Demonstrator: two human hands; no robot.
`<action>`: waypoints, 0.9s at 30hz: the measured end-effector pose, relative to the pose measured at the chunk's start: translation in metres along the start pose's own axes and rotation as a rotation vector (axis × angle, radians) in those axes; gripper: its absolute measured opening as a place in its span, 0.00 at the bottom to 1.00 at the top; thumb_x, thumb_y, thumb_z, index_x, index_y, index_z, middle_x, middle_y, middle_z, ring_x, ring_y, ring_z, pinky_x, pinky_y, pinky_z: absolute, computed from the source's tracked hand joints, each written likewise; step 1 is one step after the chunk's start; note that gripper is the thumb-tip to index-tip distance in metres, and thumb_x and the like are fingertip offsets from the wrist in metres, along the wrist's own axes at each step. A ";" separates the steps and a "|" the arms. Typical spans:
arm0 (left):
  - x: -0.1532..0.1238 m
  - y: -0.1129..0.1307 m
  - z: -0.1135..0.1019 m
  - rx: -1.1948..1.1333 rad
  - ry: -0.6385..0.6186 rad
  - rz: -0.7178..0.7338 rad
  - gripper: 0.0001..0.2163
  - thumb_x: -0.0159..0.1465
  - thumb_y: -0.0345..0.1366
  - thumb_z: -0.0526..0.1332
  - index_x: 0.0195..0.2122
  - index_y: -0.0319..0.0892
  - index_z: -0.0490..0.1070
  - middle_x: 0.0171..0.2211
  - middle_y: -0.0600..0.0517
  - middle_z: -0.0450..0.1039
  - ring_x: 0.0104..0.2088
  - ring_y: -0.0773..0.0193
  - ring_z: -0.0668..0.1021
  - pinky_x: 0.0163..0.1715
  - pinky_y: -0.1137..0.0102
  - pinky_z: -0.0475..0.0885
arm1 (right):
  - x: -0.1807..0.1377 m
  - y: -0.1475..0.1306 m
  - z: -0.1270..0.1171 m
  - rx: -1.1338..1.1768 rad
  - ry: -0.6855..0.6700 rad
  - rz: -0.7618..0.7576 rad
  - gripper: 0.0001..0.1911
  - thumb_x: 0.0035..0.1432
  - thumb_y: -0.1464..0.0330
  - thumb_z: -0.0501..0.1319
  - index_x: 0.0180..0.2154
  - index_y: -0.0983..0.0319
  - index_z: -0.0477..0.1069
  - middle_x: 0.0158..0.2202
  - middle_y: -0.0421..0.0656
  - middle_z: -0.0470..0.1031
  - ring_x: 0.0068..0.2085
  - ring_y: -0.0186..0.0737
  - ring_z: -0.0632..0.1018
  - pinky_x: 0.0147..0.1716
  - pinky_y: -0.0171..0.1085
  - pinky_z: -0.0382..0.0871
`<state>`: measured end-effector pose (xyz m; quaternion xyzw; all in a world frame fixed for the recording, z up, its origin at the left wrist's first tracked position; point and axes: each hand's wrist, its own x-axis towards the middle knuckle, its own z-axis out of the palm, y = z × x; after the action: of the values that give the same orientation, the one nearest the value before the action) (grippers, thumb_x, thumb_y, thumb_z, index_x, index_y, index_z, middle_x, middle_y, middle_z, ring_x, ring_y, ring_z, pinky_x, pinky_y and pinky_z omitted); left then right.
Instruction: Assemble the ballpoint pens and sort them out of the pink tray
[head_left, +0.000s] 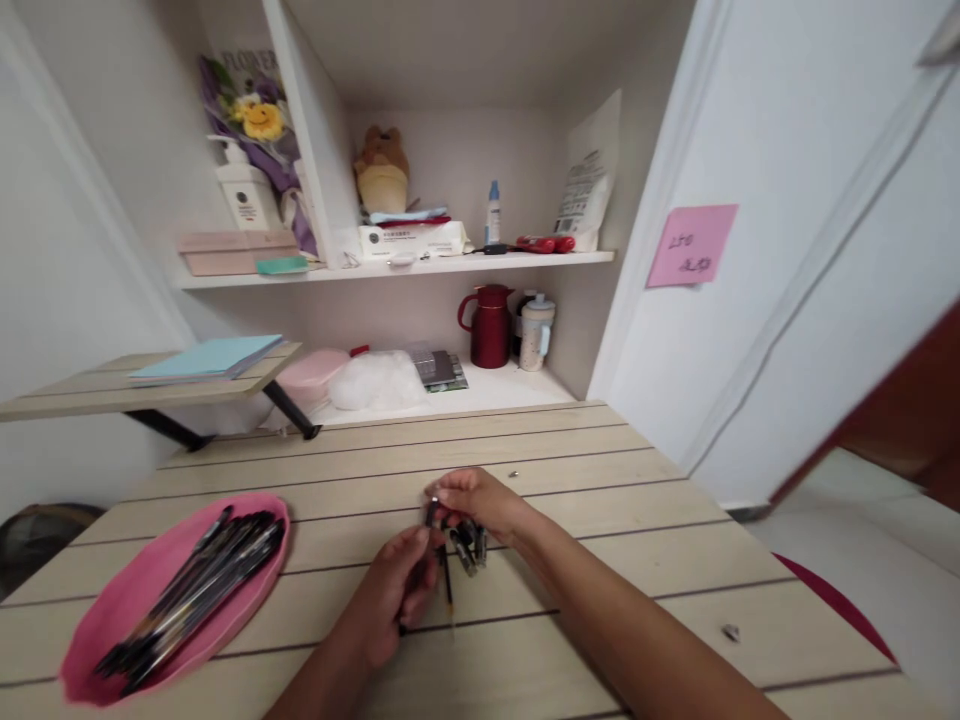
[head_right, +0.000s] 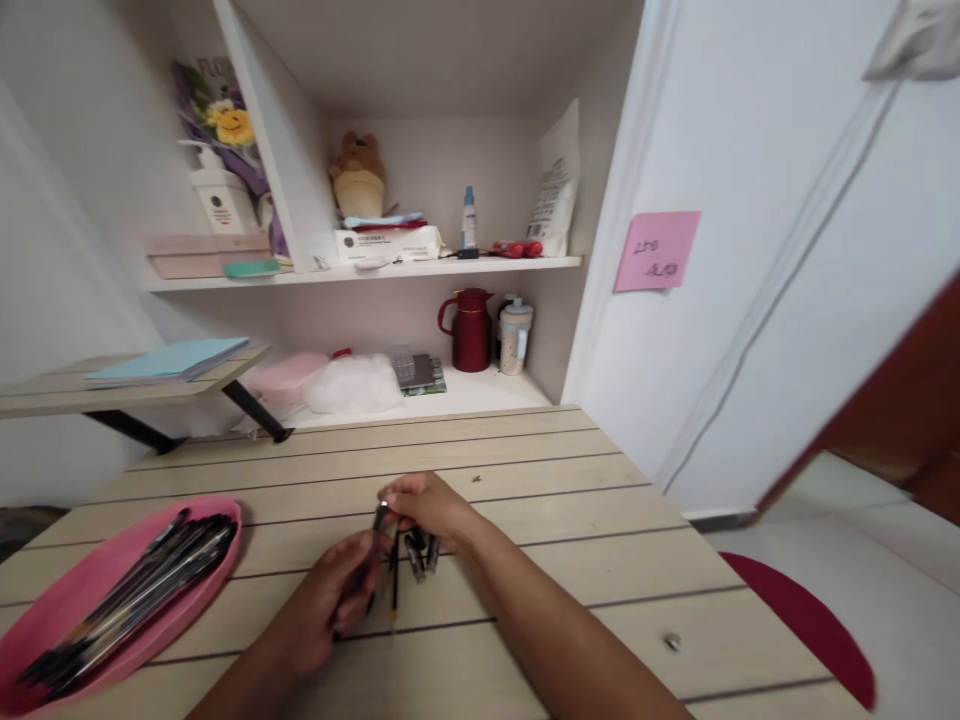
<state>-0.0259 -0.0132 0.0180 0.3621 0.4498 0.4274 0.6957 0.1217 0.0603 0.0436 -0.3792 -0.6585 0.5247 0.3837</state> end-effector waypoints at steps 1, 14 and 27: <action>0.001 0.000 -0.001 0.020 0.026 0.029 0.16 0.52 0.47 0.58 0.34 0.40 0.65 0.16 0.60 0.61 0.09 0.80 0.53 0.09 0.80 0.44 | -0.001 -0.007 -0.010 -0.079 0.062 -0.042 0.13 0.46 0.60 0.59 0.29 0.64 0.71 0.26 0.42 0.73 0.27 0.34 0.71 0.27 0.33 0.64; 0.007 0.007 -0.006 0.065 0.121 0.151 0.16 0.52 0.47 0.58 0.33 0.39 0.65 0.15 0.61 0.59 0.09 0.78 0.57 0.08 0.80 0.48 | -0.196 0.038 -0.192 -0.898 0.290 0.532 0.08 0.37 0.63 0.62 0.24 0.59 0.67 0.24 0.43 0.72 0.24 0.39 0.70 0.23 0.35 0.57; 0.009 0.001 -0.005 0.136 0.138 0.150 0.16 0.51 0.47 0.58 0.33 0.39 0.64 0.14 0.61 0.59 0.09 0.78 0.57 0.08 0.80 0.47 | -0.129 0.039 -0.107 -0.890 0.153 0.158 0.07 0.50 0.70 0.50 0.26 0.60 0.66 0.28 0.42 0.72 0.30 0.37 0.71 0.29 0.33 0.60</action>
<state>-0.0287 -0.0035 0.0144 0.4107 0.4964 0.4706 0.6029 0.2760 -0.0069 0.0083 -0.5938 -0.7587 0.1889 0.1898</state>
